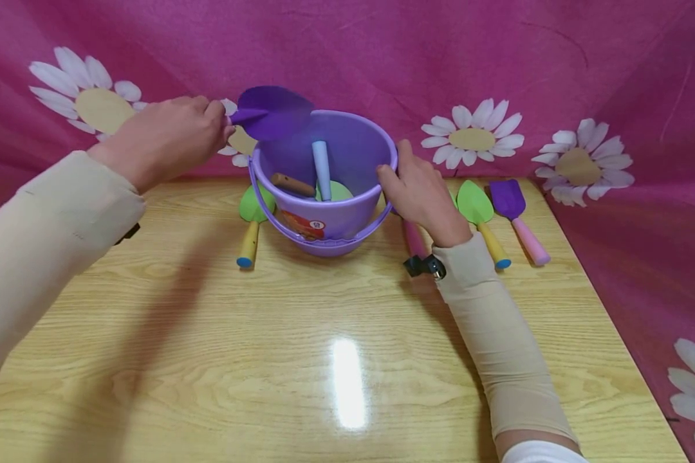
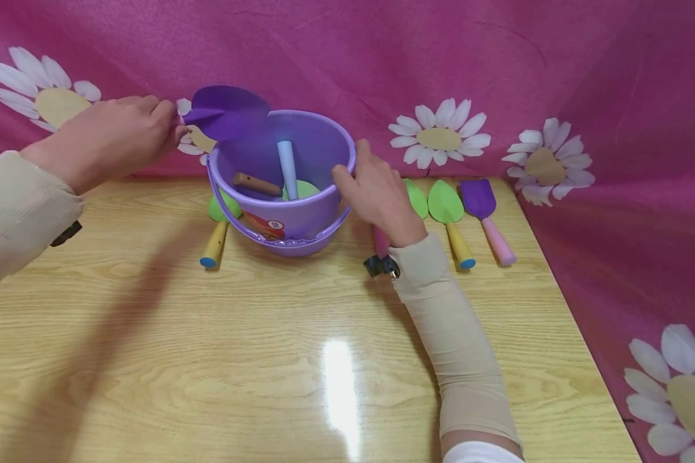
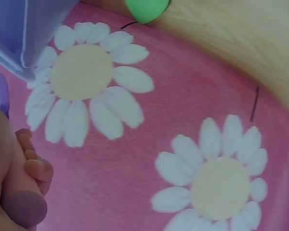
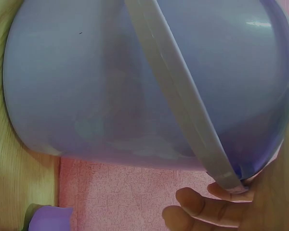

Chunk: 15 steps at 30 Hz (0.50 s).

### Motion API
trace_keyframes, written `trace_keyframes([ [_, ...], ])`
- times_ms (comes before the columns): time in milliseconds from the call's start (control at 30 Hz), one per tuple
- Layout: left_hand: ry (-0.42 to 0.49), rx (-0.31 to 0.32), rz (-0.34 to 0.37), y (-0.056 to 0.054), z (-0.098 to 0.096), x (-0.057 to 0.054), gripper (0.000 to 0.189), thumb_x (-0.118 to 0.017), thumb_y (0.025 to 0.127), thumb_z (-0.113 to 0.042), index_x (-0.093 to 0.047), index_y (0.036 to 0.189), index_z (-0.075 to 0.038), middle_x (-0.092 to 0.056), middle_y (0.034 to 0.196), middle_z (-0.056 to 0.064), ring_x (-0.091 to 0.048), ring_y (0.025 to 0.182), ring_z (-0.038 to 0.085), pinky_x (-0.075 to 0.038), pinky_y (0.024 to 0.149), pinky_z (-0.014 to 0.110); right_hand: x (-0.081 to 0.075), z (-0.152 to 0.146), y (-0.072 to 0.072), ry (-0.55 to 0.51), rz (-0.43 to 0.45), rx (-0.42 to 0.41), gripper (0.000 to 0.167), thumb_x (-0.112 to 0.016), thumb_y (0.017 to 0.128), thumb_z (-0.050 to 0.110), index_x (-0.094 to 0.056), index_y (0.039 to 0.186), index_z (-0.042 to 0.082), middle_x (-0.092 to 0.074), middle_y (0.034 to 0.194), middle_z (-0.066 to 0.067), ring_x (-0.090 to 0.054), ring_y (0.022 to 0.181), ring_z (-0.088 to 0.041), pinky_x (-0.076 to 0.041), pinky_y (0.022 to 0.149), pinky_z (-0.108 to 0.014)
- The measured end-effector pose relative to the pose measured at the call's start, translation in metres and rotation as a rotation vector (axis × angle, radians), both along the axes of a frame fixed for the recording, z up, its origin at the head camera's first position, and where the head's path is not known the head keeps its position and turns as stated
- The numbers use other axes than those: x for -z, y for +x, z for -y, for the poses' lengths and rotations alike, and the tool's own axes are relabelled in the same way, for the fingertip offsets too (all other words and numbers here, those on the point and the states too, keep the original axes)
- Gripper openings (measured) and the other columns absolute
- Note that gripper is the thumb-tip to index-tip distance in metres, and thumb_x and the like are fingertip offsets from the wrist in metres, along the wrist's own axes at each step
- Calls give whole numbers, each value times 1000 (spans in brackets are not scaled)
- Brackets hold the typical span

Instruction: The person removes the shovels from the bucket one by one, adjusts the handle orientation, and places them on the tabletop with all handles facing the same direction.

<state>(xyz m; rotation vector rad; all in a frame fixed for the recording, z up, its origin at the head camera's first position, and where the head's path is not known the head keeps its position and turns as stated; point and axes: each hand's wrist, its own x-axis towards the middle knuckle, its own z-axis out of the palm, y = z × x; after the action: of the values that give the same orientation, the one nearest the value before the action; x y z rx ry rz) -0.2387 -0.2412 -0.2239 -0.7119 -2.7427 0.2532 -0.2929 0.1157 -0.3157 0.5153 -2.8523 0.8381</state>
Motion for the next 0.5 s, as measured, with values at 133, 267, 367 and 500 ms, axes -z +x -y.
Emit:
trace_keyframes([
  [133, 39, 6, -40, 5, 13, 8, 32, -40, 108, -17, -49, 93, 9, -51, 72, 19, -56, 61, 37, -52, 60, 57, 0, 0, 0, -2, -1, -1, 58, -38, 97, 51, -41, 137, 8, -65, 110, -17, -65, 100, -36, -53, 88, -52],
  [267, 78, -7, -65, 10, 24, 16, 31, -39, 108, -17, -47, 88, 6, -44, 65, 12, -49, 52, 32, -48, 52, 57, 1, 0, 0, 2, 3, 7, 59, -38, 98, 51, -41, 138, 9, -65, 112, -17, -66, 100, -36, -53, 86, -51],
  [367, 97, -35, -52, 14, 33, 23, 30, -40, 109, -18, -43, 89, 4, -42, 65, 11, -50, 51, 32, -47, 49, 57, 1, 0, 0, 3, 5, 12, 59, -37, 98, 52, -41, 139, 10, -66, 112, -17, -66, 99, -37, -53, 85, -51],
  [500, 121, -31, -40, 21, 44, 37, 26, -47, 108, -17, -42, 93, 4, -47, 66, 13, -55, 53, 36, -46, 49, 57, 1, 1, 0, 6, -3, 11, 58, -37, 98, 52, -41, 138, 10, -66, 112, -18, -66, 100, -37, -53, 85, -52],
])
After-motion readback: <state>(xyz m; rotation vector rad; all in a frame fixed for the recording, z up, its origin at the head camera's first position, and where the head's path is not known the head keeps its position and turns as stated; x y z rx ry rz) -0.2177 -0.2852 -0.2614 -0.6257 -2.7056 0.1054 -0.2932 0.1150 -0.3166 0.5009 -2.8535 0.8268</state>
